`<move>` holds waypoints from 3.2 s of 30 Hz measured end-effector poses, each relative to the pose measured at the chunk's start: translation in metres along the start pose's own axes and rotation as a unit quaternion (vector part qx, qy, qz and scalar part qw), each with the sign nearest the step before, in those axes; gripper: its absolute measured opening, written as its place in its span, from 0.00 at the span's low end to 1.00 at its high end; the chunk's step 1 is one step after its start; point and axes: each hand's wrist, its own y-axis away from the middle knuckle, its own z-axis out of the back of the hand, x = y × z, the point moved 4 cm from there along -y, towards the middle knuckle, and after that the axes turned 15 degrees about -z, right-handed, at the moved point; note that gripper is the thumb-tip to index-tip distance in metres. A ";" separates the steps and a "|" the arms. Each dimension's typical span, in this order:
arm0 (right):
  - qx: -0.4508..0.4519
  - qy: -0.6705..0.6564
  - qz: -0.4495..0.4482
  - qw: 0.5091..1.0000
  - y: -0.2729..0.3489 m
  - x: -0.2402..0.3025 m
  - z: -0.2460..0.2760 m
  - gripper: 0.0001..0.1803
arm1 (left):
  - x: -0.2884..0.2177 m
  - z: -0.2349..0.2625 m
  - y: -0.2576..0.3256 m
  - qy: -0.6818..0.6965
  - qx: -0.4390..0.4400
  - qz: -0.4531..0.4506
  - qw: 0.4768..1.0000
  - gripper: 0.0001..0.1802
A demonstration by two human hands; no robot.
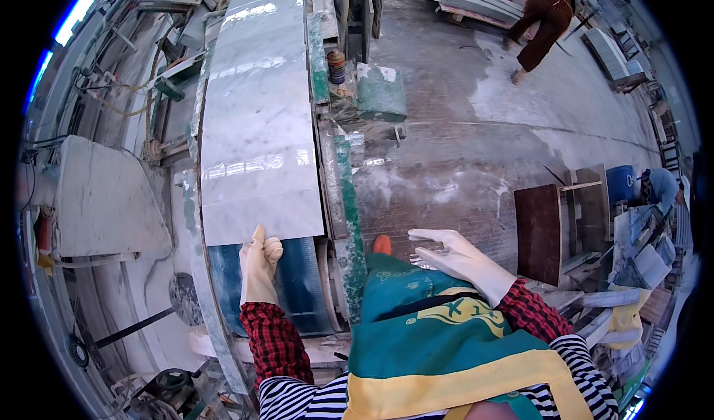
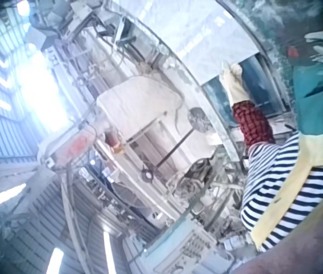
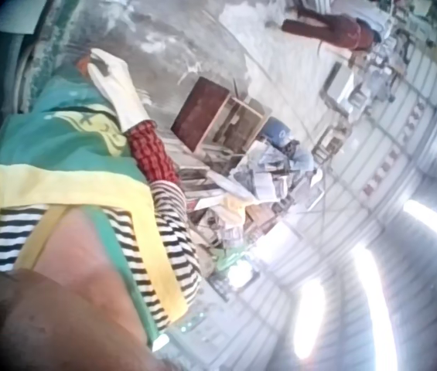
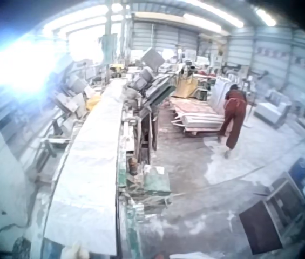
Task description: The person operates a grinding machine to polish the edges of rectangular metal sheets. They repeatedly pick up a sheet, press it against the rotating wheel, and place it back on the conveyor belt. The process is continuous and repetitive.
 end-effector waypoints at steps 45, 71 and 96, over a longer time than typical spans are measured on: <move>-0.753 -0.008 -0.482 0.447 0.499 -0.554 0.044 0.47 | 0.234 -0.251 0.268 -0.500 0.642 0.010 0.581 0.25; -0.672 0.134 -0.601 0.411 0.472 -0.606 0.073 0.41 | 0.247 -0.151 0.227 -0.480 0.538 -0.049 0.691 0.24; -0.676 -0.220 -0.540 0.451 0.474 -0.636 0.013 0.67 | 0.248 -0.200 0.199 -0.424 0.601 -0.002 0.678 0.25</move>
